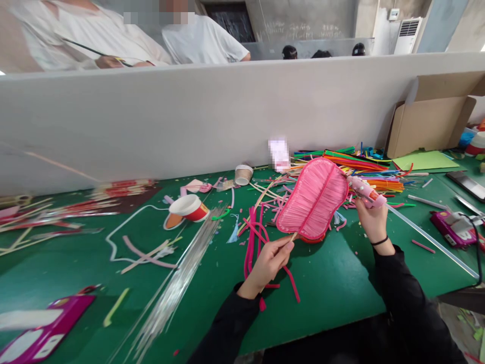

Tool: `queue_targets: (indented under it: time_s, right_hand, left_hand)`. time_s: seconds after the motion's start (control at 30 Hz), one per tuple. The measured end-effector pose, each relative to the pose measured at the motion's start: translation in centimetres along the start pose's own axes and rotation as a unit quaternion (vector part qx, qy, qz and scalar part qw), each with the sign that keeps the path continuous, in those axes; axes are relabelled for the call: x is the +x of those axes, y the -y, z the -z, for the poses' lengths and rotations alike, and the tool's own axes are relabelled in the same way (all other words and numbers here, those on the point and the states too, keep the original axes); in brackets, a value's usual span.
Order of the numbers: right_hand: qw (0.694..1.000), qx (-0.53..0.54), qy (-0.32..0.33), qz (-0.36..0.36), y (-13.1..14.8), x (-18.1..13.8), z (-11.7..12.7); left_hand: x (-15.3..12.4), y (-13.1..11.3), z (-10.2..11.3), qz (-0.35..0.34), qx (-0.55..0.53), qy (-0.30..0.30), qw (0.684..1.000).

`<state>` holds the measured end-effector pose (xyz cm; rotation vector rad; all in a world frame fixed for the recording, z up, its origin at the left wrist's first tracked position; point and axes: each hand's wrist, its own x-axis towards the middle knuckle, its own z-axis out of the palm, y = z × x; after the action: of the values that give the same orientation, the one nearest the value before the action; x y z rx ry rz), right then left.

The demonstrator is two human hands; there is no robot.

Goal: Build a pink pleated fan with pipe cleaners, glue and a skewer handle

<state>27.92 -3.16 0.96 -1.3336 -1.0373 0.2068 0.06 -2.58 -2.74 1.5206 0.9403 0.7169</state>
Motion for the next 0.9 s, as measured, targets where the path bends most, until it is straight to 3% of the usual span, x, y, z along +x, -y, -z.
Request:
queue_targets:
  time_s: [0.9]
  right_hand:
    - [0.999, -0.036, 0.018, 0.022, -0.38, 0.05, 0.04]
  left_hand:
    - [-0.03, -0.65, -0.03, 0.004, -0.011, -0.019, 1.0]
